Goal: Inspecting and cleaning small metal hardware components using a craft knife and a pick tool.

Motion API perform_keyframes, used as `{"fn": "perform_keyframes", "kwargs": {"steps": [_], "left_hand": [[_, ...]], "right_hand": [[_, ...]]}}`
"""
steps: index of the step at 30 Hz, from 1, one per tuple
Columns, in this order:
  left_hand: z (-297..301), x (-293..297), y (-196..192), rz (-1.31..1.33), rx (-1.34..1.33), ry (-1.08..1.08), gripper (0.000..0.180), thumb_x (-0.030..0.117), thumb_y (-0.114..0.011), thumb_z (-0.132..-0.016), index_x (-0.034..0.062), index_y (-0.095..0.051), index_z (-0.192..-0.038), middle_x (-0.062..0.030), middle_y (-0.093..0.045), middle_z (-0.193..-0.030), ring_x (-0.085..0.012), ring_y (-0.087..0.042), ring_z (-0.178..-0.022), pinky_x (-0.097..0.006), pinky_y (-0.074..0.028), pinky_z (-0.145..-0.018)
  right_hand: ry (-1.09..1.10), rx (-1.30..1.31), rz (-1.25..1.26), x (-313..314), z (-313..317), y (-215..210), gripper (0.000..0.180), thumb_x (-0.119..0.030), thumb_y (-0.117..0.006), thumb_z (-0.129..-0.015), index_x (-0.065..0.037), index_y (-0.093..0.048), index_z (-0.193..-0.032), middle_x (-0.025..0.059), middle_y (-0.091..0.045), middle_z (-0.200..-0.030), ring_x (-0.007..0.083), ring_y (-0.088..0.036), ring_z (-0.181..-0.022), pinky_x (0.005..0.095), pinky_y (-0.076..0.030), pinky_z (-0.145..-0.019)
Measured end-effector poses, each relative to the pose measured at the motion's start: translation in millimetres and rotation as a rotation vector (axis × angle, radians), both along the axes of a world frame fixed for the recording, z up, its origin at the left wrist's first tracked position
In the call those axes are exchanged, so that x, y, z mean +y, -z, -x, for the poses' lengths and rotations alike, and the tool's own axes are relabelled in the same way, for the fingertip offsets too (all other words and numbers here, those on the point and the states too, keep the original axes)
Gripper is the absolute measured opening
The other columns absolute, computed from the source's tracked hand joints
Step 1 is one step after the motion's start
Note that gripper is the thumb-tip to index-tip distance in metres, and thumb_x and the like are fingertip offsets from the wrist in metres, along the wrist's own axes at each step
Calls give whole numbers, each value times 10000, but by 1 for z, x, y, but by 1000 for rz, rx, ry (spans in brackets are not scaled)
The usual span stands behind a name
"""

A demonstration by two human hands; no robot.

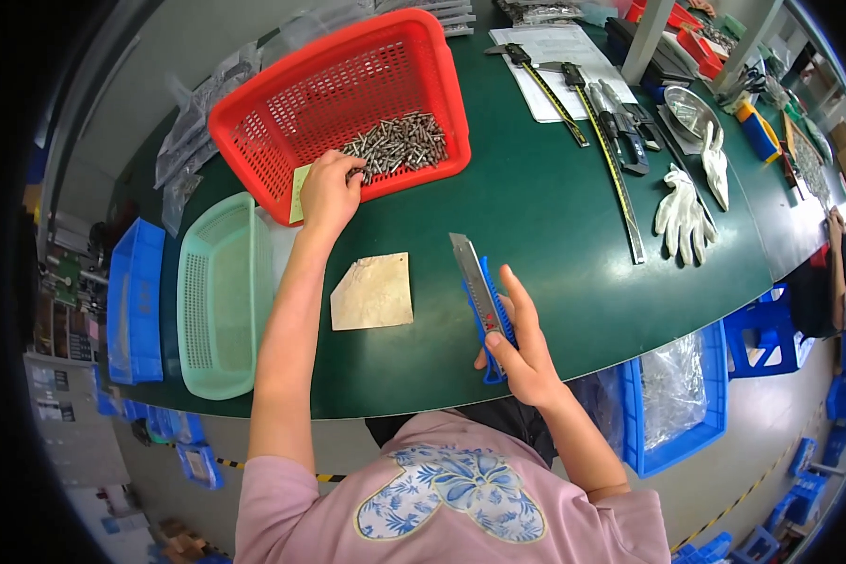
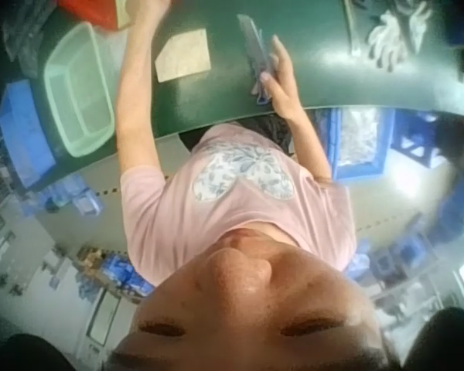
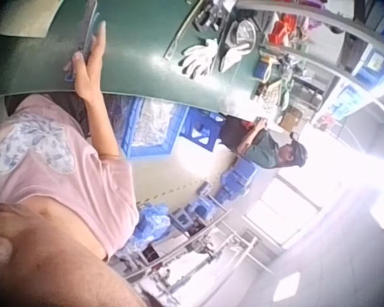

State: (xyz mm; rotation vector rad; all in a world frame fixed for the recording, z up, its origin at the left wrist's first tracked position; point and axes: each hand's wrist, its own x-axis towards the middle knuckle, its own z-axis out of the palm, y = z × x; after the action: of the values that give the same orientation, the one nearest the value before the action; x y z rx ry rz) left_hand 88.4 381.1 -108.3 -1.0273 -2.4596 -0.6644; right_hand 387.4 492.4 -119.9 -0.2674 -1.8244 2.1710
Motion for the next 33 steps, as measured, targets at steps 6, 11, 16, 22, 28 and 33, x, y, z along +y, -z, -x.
{"fn": "perform_keyframes", "kwargs": {"steps": [6,11,16,22,28,33], "left_hand": [[11,1,3,79,49,101,74,93,-674,-702,54,-649,-761,-64,-574,-813,-250,-554,-827,-372,-453,-720],[-47,-10,-11,-66,-4,249,79,64,-616,-756,35,-559,-803,-89,-573,-813,-287,-542,-804,-385,-429,-710],[-132,-68,-3,34,-304,232,69,24,-625,-747,26,-581,-801,-91,-565,-793,-277,-531,-764,-359,-431,-660],[-199,-88,-4,74,-364,226,128,19,-673,-702,49,-618,-813,-64,-550,-783,-250,-518,-746,-341,-418,-643],[-233,-102,1,64,-294,194,215,12,-718,-653,69,-666,-853,-24,-555,-782,-199,-511,-725,-296,-374,-625],[-238,-107,3,52,-280,175,238,24,-743,-644,71,-692,-871,-12,-558,-787,-181,-496,-692,-287,-362,-616]], "right_hand": [[-80,48,161,6,-3,0,656,-43,-419,-853,-60,-103,-1428,204,-378,-1311,168,-551,-729,282,-496,-650],[-8,29,58,4,-4,7,616,-25,-455,-828,-42,-218,-1396,194,-383,-1325,222,-584,-860,291,-500,-691],[-76,-187,-380,-5,-32,-19,578,-12,-535,-735,-25,-400,-1297,204,-580,-1014,310,-603,-812,342,-484,-684],[-153,-195,-573,-21,-60,-26,601,-5,-555,-677,-19,-445,-1268,166,-596,-1020,276,-621,-745,310,-499,-551],[-15,-61,-851,-45,-80,-15,572,-45,-602,-606,-67,-575,-1178,140,-611,-1021,163,-624,-599,244,-459,-389],[-32,-64,-936,-53,-86,-16,537,-22,-585,-608,-40,-587,-1145,162,-619,-967,148,-602,-562,236,-437,-373]]}}
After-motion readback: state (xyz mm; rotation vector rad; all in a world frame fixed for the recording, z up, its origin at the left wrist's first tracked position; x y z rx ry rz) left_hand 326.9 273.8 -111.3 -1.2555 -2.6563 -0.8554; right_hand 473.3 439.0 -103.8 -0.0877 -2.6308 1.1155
